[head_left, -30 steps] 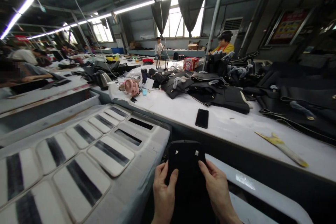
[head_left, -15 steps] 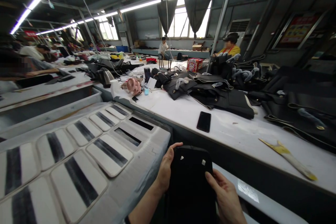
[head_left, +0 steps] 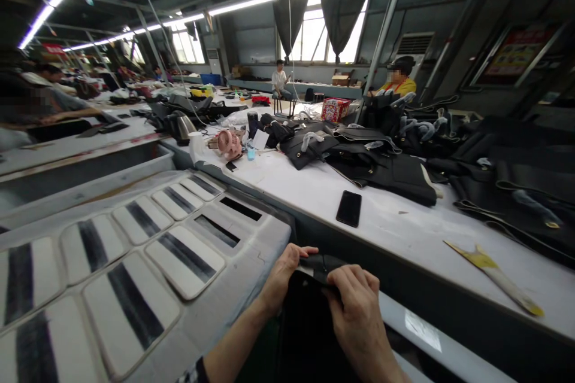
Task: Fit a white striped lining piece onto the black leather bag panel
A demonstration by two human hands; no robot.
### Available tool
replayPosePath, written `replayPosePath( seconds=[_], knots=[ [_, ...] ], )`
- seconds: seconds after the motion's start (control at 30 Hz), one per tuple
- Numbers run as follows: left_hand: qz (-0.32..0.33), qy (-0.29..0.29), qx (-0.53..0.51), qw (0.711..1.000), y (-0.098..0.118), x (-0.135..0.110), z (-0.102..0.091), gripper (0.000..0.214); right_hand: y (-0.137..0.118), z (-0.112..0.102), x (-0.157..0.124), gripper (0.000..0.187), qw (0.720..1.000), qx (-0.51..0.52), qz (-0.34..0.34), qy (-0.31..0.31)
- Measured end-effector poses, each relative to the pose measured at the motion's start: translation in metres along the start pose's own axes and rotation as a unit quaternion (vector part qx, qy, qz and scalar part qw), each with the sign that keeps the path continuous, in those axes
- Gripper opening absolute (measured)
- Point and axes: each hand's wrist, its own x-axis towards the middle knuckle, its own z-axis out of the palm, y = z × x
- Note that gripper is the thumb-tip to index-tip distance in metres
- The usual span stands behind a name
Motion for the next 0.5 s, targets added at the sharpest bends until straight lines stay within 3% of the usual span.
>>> replayPosePath(
  seconds=[0.1, 0.2, 0.3, 0.37, 0.5],
  knots=[
    [-0.067, -0.092, 0.076, 0.991, 0.022, 0.017, -0.009, 0.035, -0.004, -0.003, 0.003, 0.018, 0.999, 0.029, 0.023, -0.015],
    [-0.130, -0.197, 0.140, 0.962, 0.042, 0.036, -0.016, 0.048, -0.006, -0.005, 0.008, 0.025, 0.998, 0.041, 0.032, -0.035],
    [-0.161, -0.264, 0.188, 0.932, 0.050, 0.049, -0.017, 0.054, -0.005, -0.002, 0.011, 0.019, 0.998, 0.054, 0.011, -0.025],
    [-0.166, -0.271, 0.206, 0.925, 0.048, 0.050, -0.014, 0.056, -0.004, 0.002, 0.009, 0.017, 0.998, 0.056, -0.011, -0.009],
    [-0.162, -0.227, 0.203, 0.939, 0.030, 0.042, -0.009, 0.055, -0.009, 0.008, -0.015, 0.027, 0.997, 0.036, -0.068, -0.020]
  ],
)
